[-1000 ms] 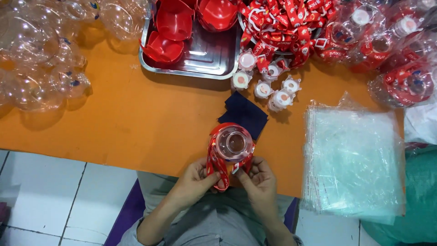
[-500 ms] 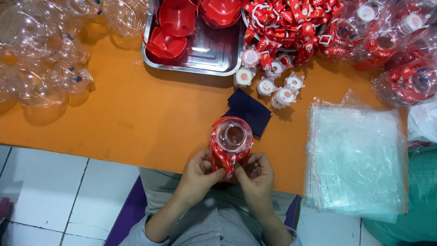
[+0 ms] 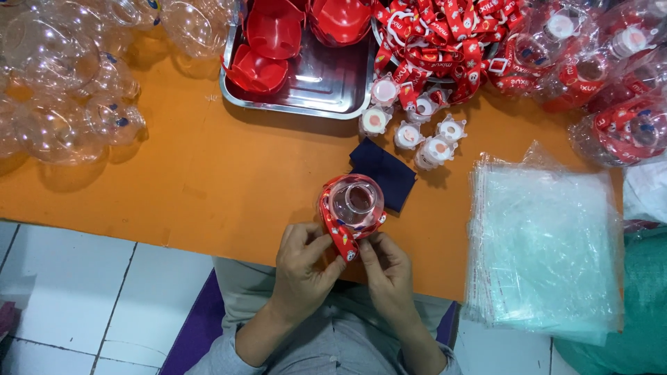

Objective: Assembling a plastic bottle by cleaning it, attaching a red base, and adding a red carrying strap.

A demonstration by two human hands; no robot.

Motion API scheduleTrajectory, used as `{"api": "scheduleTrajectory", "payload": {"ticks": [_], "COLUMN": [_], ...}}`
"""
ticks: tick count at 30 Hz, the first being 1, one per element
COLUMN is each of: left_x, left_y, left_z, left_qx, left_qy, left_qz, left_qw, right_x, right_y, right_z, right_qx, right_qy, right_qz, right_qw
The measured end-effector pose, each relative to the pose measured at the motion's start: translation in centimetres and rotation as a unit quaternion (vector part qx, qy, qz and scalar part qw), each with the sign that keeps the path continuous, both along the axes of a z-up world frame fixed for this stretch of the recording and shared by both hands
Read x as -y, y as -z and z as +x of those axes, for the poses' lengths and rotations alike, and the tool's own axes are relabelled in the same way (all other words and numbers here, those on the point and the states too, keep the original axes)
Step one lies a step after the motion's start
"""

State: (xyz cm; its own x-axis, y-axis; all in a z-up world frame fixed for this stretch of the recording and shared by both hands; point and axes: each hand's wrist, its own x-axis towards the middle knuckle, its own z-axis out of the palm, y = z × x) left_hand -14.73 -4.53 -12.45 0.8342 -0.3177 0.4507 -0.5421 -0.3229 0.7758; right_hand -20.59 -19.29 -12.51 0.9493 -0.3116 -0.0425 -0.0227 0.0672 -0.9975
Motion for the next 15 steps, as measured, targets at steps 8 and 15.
{"api": "scheduleTrajectory", "payload": {"ticks": [8,15], "left_x": [0.8,1.3], "left_y": [-1.3,-1.3], "left_z": [0.0,0.1], "left_qx": [-0.022,0.04], "left_qy": [-0.009,-0.023], "left_qz": [0.018,0.03], "left_qw": [1.0,0.999], "right_x": [-0.6,-0.8], "right_y": [-1.3,-1.0], "right_z": [0.2,0.3], "right_qx": [-0.005,0.012], "right_qy": [-0.027,0.031], "right_qz": [-0.006,-0.095], "right_qw": [1.0,0.995]}}
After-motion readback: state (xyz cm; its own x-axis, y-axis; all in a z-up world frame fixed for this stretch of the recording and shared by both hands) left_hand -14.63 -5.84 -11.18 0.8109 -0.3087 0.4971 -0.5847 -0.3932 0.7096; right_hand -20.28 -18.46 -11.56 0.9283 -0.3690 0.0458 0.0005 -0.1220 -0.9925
